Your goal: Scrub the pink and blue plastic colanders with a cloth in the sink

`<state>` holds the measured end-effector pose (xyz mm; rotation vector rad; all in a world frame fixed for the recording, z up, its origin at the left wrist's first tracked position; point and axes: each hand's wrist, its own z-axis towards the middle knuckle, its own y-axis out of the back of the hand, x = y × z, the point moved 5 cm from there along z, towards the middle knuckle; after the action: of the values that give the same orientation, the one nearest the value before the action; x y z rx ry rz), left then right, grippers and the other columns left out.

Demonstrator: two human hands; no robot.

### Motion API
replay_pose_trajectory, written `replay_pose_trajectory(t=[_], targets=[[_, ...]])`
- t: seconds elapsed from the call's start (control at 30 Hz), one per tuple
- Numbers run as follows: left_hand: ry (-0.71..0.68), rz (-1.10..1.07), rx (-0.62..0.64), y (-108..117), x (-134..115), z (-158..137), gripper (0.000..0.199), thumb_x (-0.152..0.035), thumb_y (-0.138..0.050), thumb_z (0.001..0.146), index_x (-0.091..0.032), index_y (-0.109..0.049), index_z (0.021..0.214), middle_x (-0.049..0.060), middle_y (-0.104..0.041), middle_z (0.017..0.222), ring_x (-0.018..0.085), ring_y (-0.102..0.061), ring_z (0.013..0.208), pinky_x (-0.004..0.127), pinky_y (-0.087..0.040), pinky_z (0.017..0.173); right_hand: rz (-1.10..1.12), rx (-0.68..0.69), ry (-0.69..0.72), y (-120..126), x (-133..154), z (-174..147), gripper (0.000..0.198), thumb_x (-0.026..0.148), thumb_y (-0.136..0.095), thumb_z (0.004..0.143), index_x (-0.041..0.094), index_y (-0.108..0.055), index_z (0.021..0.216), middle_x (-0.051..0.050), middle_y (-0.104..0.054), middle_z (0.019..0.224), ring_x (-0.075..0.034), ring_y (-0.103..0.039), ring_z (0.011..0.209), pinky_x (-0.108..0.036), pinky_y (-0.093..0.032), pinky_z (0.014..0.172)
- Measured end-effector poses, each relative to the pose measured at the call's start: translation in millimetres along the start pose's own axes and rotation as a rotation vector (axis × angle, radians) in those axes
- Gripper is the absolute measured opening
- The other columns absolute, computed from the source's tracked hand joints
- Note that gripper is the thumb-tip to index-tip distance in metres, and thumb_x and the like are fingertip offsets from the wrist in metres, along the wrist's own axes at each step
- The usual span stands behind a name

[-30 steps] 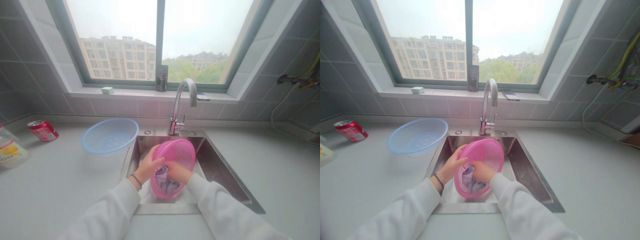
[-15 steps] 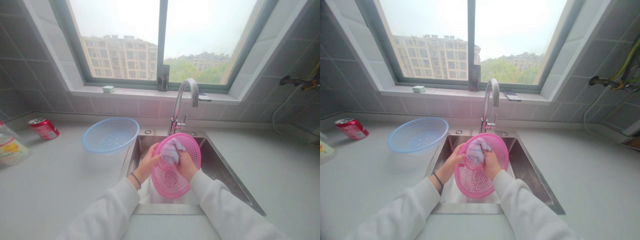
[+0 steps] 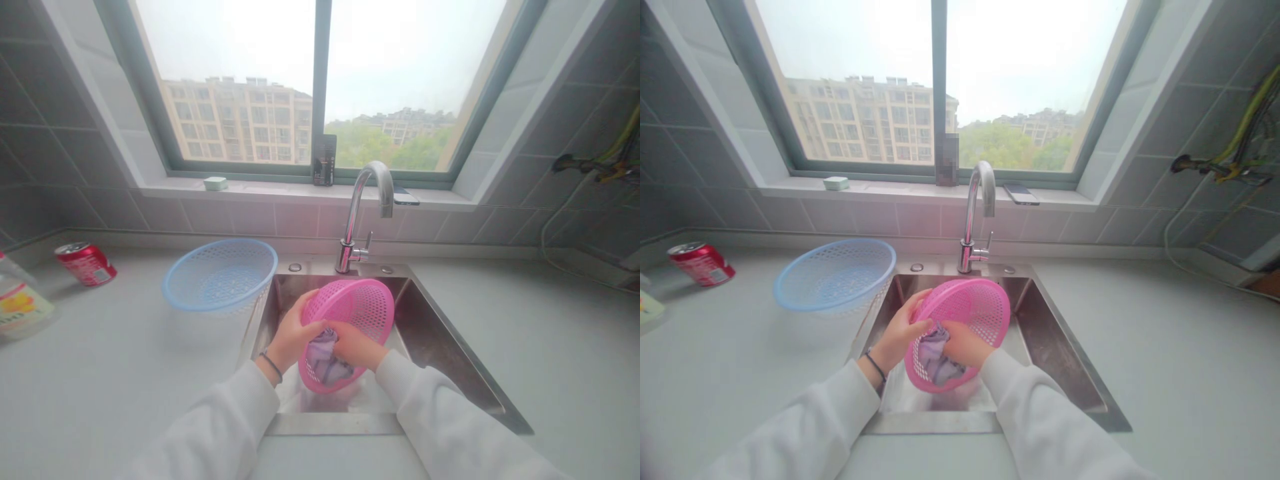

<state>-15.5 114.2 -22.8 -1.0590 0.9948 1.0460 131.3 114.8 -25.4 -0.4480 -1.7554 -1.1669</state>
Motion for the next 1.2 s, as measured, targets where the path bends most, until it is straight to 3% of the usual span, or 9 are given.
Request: replay_pose_trajectory(t=[0.1, 0.2, 0.27, 0.37, 0.47, 0.63, 0.9, 1.03, 1.2], targets=[[0.01, 0.005, 0.005, 0, 2, 2, 0.079, -0.041, -0.089, 0.065, -0.018, -0.062, 0.135, 0.016, -0.066, 0.138, 0.038, -0.06, 0.129, 0.049, -0.043, 0.114, 0.314, -0.098, 0.01, 2, 3, 3, 0.034, 0.025, -0.072, 0.075, 0.021, -0.074, 0.109, -0.009, -0.079, 0.107, -0.03, -0.072, 0.104, -0.047, -0.053, 0.099], [0.002, -0.041, 0.008, 0, 2, 4, 0.082, -0.042, -0.09, 0.064, -0.018, -0.059, 0.136, 0.016, -0.067, 0.135, 0.037, -0.061, 0.127, 0.049, -0.044, 0.112, 0.721, -0.281, 0.025, 11, 3, 6, 0.048, 0.042, -0.077, 0.074, 0.025, -0.066, 0.117, -0.007, -0.076, 0.113, -0.028, -0.071, 0.102, -0.043, -0.057, 0.094], [0.026, -0.103, 0.006, -2, 2, 4, 0.082, -0.042, -0.088, 0.066, -0.017, -0.057, 0.137, 0.015, -0.069, 0.13, 0.036, -0.063, 0.123, 0.049, -0.047, 0.108, 0.857, -0.398, 0.044, 19, 1, 6, 0.052, 0.054, -0.075, 0.075, 0.025, -0.063, 0.116, -0.007, -0.074, 0.115, -0.028, -0.071, 0.104, -0.042, -0.059, 0.09], [0.088, -0.173, 0.004, -5, 2, 3, 0.08, -0.042, -0.087, 0.067, -0.018, -0.056, 0.136, 0.014, -0.07, 0.127, 0.035, -0.066, 0.117, 0.047, -0.051, 0.103, 0.871, -0.433, 0.054, 25, 2, 5, 0.049, 0.061, -0.07, 0.079, 0.025, -0.064, 0.113, -0.008, -0.073, 0.116, -0.028, -0.07, 0.106, -0.043, -0.059, 0.092], [0.095, -0.22, 0.0, -6, -5, -1, 0.079, -0.043, -0.088, 0.065, -0.018, -0.057, 0.134, 0.013, -0.07, 0.126, 0.033, -0.067, 0.114, 0.044, -0.053, 0.098, 0.807, -0.338, 0.074, 21, 9, 4, 0.045, 0.054, -0.073, 0.08, 0.025, -0.066, 0.114, -0.008, -0.073, 0.117, -0.028, -0.07, 0.107, -0.045, -0.056, 0.098], [0.002, -0.214, -0.071, -1, -19, -5, 0.08, -0.043, -0.088, 0.066, -0.019, -0.056, 0.135, 0.013, -0.07, 0.128, 0.033, -0.065, 0.118, 0.043, -0.051, 0.101, 0.343, -0.071, 0.089, 4, 14, 2, 0.032, 0.034, -0.074, 0.08, 0.02, -0.073, 0.108, -0.009, -0.078, 0.108, -0.028, -0.07, 0.105, -0.045, -0.052, 0.102], [-0.059, -0.035, -0.009, -1, -13, -4, 0.079, -0.04, -0.09, 0.067, -0.019, -0.059, 0.137, 0.015, -0.065, 0.139, 0.037, -0.059, 0.131, 0.048, -0.042, 0.115, -0.053, -0.076, -0.049, 7, -10, 2, 0.029, 0.015, -0.066, 0.076, 0.019, -0.076, 0.104, -0.011, -0.079, 0.109, -0.031, -0.071, 0.103, -0.046, -0.051, 0.097], [-0.073, -0.015, 0.019, -2, -12, -3, 0.079, -0.04, -0.09, 0.067, -0.019, -0.06, 0.138, 0.014, -0.065, 0.141, 0.037, -0.058, 0.132, 0.047, -0.042, 0.115, 0.117, -0.065, -0.051, 3, 1, 0, 0.021, 0.021, -0.067, 0.079, 0.02, -0.074, 0.099, -0.008, -0.079, 0.1, -0.029, -0.071, 0.1, -0.045, -0.052, 0.097], [-0.028, -0.097, 0.015, -2, -12, -2, 0.083, -0.044, -0.089, 0.066, -0.02, -0.057, 0.139, 0.014, -0.07, 0.132, 0.037, -0.063, 0.124, 0.047, -0.047, 0.108, 0.732, -0.136, 0.024, 6, 17, 1, 0.041, 0.037, -0.075, 0.076, 0.021, -0.066, 0.113, -0.007, -0.076, 0.106, -0.028, -0.071, 0.102, -0.04, -0.055, 0.092]])
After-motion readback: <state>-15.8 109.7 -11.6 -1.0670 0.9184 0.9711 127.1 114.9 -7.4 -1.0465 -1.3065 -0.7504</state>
